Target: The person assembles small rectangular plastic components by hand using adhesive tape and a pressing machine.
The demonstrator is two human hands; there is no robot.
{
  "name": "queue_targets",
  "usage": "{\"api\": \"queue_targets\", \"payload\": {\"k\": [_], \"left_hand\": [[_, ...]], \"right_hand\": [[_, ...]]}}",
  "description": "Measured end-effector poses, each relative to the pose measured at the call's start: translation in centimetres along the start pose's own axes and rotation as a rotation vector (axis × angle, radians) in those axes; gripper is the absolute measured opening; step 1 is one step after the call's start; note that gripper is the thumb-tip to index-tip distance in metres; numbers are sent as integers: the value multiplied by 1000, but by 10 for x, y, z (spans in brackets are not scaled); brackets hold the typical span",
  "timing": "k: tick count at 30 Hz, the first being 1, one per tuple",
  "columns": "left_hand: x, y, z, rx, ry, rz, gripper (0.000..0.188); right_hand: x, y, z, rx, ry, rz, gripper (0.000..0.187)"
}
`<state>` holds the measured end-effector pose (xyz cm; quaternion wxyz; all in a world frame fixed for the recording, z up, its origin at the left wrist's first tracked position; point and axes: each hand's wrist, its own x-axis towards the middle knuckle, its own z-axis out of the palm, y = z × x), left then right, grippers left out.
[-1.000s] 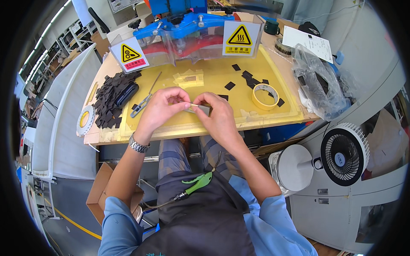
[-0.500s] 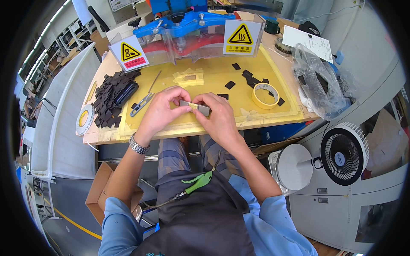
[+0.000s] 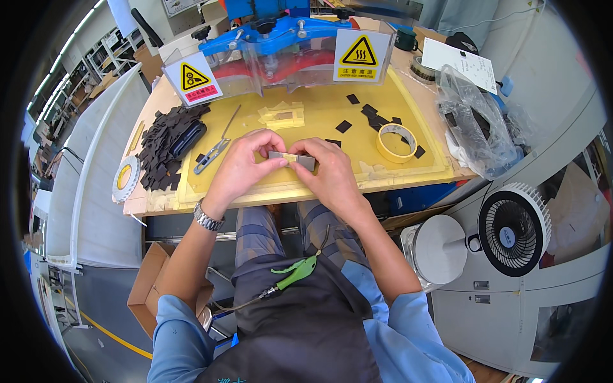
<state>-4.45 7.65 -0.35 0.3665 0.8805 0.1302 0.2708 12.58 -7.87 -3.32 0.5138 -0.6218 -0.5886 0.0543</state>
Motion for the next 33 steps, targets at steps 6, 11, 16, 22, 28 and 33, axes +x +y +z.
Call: {"api": "queue_targets", "payload": {"k": [6, 11, 16, 22, 28, 33], "left_hand": [[0, -3, -3, -49, -27, -20, 21], [0, 5, -2, -91, -43, -41, 18], [-2, 7, 2, -108, -31, -79, 17], [-6, 6, 8, -111, 22, -106, 13], [-4, 2, 10, -224, 2, -159, 11], [-2, 2, 9, -202, -20, -187, 10]], "right_hand": [[1, 0, -4, 26, -24, 10, 24], [1, 1, -5, 70, -43, 17, 23], [-1, 4, -4, 78, -22, 22, 19], [-2, 1, -3, 89, -2, 35, 17], [-2, 4, 3, 154, 44, 104, 15], [-2, 7, 4, 186, 52, 126, 15]]}}
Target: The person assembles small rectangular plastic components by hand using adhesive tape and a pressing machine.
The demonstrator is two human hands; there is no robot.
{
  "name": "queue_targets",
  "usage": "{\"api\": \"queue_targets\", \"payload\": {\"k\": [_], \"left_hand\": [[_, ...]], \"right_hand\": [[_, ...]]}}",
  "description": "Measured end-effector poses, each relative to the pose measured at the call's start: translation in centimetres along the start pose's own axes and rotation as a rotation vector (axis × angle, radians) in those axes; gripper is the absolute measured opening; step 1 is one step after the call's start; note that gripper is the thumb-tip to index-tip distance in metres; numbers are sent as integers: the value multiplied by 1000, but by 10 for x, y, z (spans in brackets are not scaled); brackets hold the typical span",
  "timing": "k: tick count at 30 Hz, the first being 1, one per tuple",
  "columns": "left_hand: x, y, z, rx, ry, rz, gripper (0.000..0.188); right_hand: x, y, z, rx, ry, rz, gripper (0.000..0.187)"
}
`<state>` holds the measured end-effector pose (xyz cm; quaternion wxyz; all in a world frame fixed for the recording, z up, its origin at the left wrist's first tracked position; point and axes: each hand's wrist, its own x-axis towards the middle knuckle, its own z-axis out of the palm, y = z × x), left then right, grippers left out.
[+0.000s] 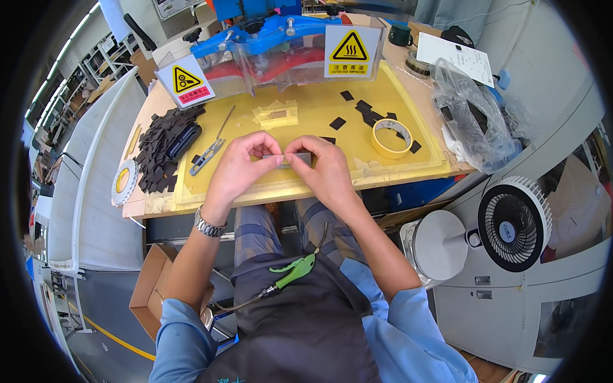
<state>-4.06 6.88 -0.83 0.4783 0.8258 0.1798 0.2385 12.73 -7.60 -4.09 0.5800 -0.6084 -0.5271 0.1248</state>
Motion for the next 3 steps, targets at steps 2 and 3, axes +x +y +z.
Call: {"api": "queue_targets", "payload": {"k": [2, 3], "left_hand": [[1, -2, 0, -6, -4, 4, 11], [1, -3, -1, -10, -7, 9, 11]], "right_hand": [[0, -1, 0, -12, 0, -6, 15], [0, -1, -1, -17, -1, 3, 15]]}}
